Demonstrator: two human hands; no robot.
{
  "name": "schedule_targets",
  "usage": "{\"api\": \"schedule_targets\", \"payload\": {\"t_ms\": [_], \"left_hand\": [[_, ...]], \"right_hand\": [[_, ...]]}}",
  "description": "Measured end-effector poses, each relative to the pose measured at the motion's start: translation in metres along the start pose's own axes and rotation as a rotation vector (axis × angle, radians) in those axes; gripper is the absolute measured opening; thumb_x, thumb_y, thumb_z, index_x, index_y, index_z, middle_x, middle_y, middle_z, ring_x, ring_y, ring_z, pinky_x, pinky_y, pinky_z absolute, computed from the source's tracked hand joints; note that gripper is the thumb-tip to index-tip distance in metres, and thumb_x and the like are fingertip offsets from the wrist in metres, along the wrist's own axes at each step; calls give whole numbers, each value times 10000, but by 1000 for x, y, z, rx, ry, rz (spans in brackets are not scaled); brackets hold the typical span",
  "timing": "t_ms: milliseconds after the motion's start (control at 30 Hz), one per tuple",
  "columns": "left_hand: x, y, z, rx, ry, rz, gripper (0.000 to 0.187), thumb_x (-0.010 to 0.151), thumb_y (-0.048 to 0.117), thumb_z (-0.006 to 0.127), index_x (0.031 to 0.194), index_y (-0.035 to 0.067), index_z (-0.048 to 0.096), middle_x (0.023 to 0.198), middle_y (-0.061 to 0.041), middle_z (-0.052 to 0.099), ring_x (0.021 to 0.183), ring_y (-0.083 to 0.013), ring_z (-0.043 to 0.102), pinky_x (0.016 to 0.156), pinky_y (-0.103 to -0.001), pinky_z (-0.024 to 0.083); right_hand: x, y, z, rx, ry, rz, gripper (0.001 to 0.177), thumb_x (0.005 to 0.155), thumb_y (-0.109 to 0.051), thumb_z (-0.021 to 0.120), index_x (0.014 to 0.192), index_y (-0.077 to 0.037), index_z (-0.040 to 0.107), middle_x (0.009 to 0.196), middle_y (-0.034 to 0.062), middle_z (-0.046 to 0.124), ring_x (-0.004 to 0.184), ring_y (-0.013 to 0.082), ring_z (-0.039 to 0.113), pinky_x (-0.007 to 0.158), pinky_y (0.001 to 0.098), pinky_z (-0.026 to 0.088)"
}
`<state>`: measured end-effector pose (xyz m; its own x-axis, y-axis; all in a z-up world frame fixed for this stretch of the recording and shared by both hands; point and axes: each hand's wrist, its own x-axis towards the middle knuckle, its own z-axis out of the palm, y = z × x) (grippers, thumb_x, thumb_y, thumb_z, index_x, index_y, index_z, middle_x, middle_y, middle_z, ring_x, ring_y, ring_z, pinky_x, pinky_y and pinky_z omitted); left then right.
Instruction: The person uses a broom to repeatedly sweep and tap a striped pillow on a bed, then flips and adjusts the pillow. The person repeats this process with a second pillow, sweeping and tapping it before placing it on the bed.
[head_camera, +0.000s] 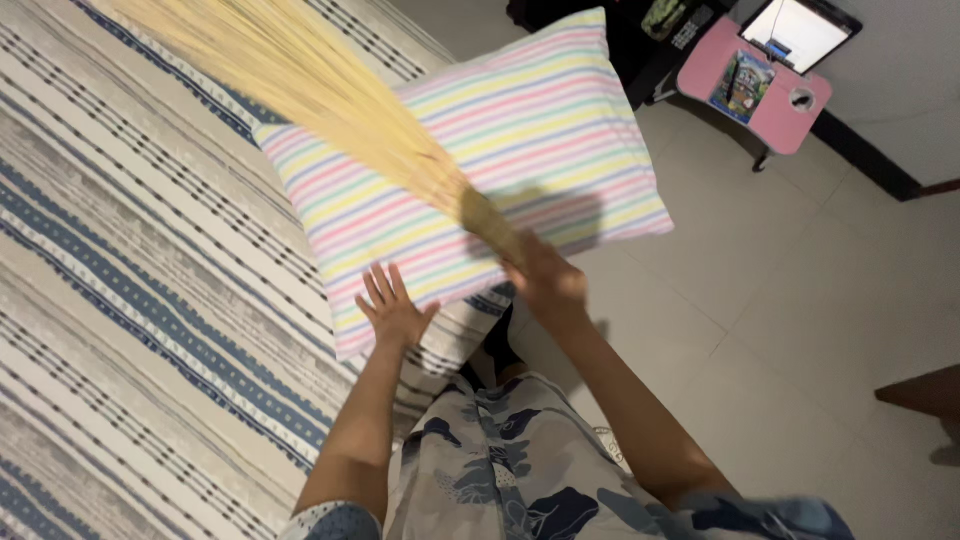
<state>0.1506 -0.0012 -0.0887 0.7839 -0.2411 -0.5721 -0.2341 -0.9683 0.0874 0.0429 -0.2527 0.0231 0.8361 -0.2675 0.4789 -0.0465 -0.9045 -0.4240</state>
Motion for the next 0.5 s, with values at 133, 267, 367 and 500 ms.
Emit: {"api": "schedule_targets", "payload": {"t_ms": [133, 267, 367, 500], "left_hand": [[-1, -16, 22, 71, -137, 40, 1243, 836, 856, 485, 1611, 199, -231, 1679, -148, -279, 1539, -364, -275, 1209, -641, -119], [-1, -20, 24, 18, -146, 31, 1330, 787, 852, 571, 1617, 183, -224, 1690, -161, -262, 1541, -372, -258, 1200, -645, -95], [13, -17, 19, 9, -204, 11, 1339, 784, 831, 608, 1606, 192, -235, 1688, -144, -279, 1542, -374, -265, 1199, -641, -99], [10, -26, 23, 4, -204, 22, 1348, 780, 816, 633, 1612, 192, -225, 1687, -154, -280, 1547, -378, -257, 1201, -645, -89]], "right_hand": [[-53, 81, -9, -223, -636, 686, 569, 989, -601, 495, 1234, -96, 586, 857, 197, 765, 808, 418, 720, 733, 559, 548], [-78, 130, 1, -332, -570, 832, 644, 982, -651, 474, 1277, -85, 561, 871, 267, 724, 830, 483, 698, 733, 602, 527], [-60, 168, -3, -379, -515, 895, 646, 1008, -638, 483, 1253, -46, 565, 865, 282, 723, 826, 492, 702, 718, 604, 532], [-37, 193, -34, -494, -361, 987, 617, 1040, -634, 552, 1099, -26, 638, 891, 293, 711, 826, 479, 695, 684, 574, 537]]}}
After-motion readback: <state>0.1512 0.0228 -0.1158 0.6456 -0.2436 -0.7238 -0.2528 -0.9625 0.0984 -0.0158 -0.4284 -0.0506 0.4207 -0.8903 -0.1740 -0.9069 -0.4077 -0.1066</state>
